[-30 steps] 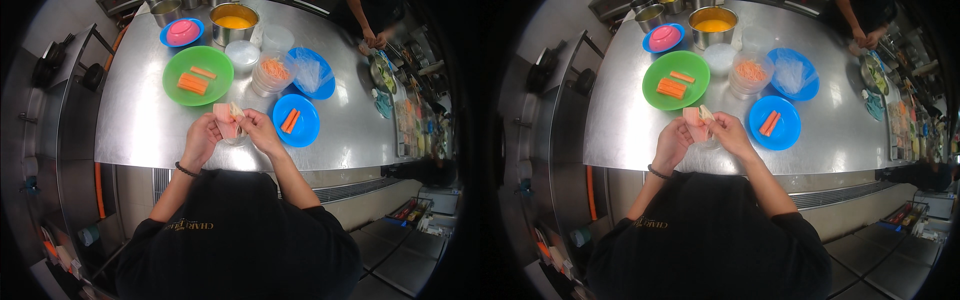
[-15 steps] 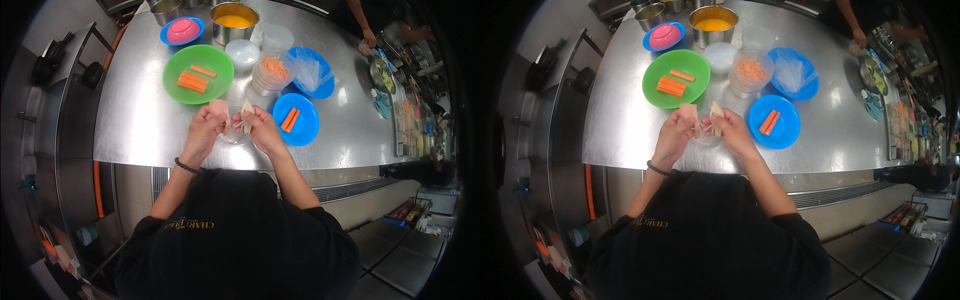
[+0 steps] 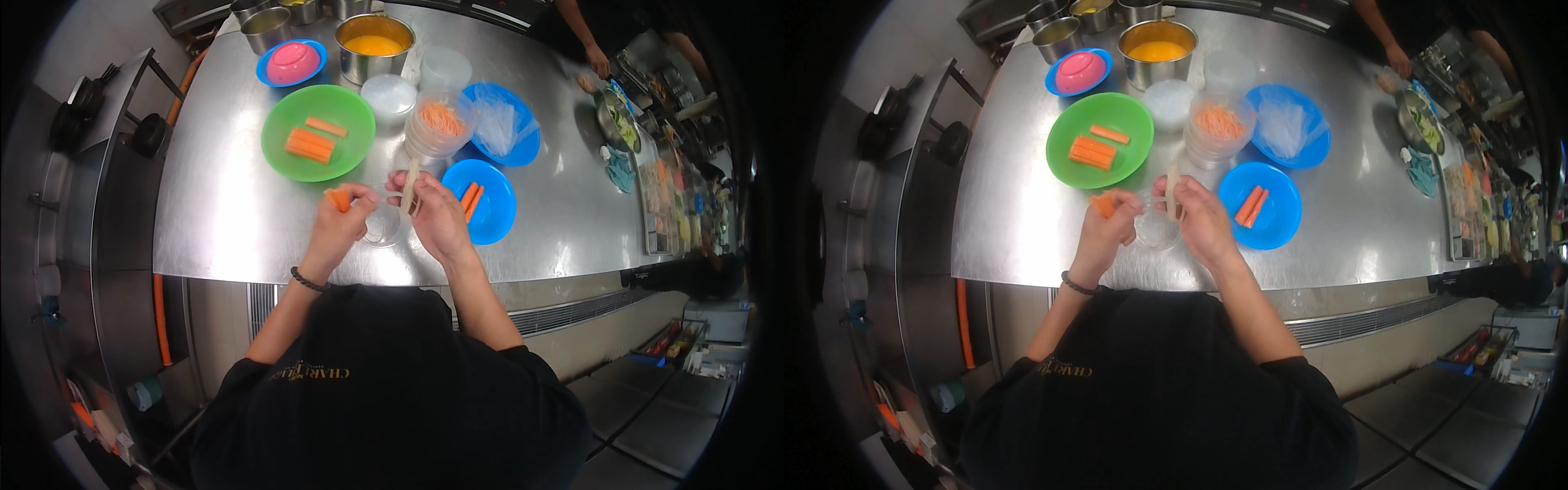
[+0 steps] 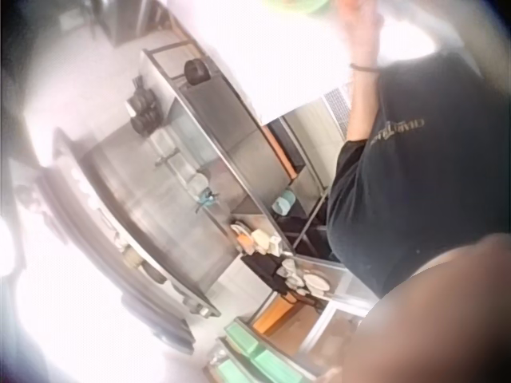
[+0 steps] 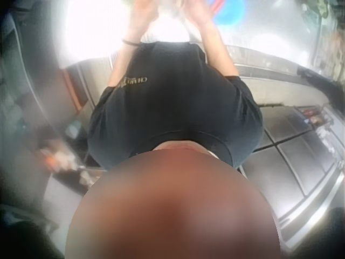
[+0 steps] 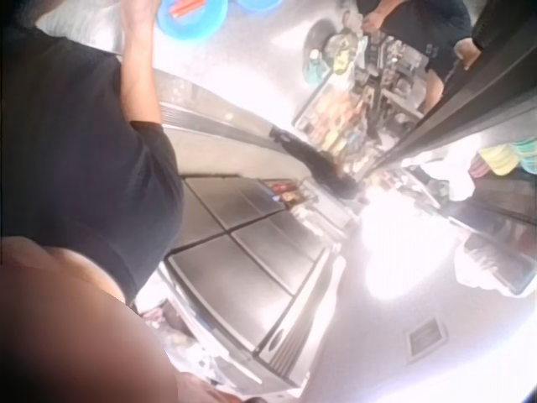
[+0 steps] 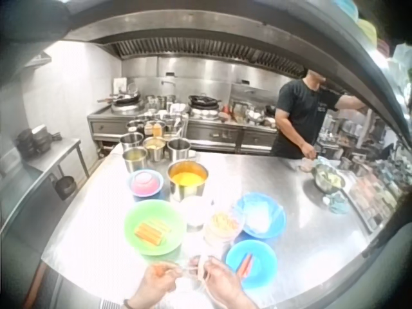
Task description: The person wraps thin white noodles around orange cylindrical sticks using both hands. They place the assembled items into a clear plastic container on the stainless steel countertop.
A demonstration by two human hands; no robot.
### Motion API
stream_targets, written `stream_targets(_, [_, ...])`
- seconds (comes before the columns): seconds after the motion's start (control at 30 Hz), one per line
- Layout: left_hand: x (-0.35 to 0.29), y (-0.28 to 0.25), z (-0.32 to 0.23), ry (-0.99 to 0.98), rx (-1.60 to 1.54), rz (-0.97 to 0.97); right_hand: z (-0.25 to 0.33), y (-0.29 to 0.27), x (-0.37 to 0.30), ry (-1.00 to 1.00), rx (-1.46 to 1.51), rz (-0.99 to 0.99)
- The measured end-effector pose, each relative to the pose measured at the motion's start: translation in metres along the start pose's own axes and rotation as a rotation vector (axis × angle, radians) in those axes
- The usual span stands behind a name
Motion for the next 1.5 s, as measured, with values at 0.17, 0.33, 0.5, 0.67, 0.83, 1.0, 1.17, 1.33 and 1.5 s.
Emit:
stream_targets(0.17, [-0.001, 0.027, -0.018, 0.111, 0.238, 0.089, 0.003, -0.004, -0.001, -0.155, -0.314, 0.015])
stream_targets(0.33, [0.001, 0.013, -0.010, 0.103, 0.154, 0.022, -0.040, 0.005, 0.013, -0.256, -0.296, 0.212])
stream_targets(0.5, [0.005, 0.011, 0.005, 0.062, 0.004, -0.029, 0.010, 0.012, -0.007, -0.442, -0.649, -0.048])
stream_targets(0.67, [0.007, 0.009, 0.011, 0.126, 0.120, -0.050, 0.002, -0.002, -0.011, -0.346, -0.603, -0.044])
stream_targets(0.83, [0.007, 0.003, 0.008, 0.125, 0.344, -0.065, -0.001, -0.007, -0.011, -0.366, -0.618, -0.040])
stream_targets(1.0, [0.004, 0.008, 0.007, 0.125, 0.327, -0.072, -0.002, -0.008, -0.012, -0.358, -0.624, -0.071])
stream_targets(1.17, [0.004, 0.007, 0.010, 0.145, 0.337, -0.068, -0.006, -0.007, -0.010, -0.394, -0.664, -0.078])
stream_targets(1.33, [0.006, 0.000, 0.015, 0.089, 0.126, -0.040, -0.015, -0.019, 0.002, -0.350, -0.464, -0.161])
stream_targets(1.5, [0.000, 0.006, 0.005, 0.087, 0.240, -0.003, -0.018, -0.009, 0.000, -0.211, -0.370, 0.038])
Point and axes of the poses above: each hand's wrist, its own x-axis towards the middle knuckle, its own y-axis out of the palm, z = x × y, the point moved 4 cm from there along x, towards the middle knuckle, and after that the axes turned 15 degrees about -z, right-handed, at the moved point
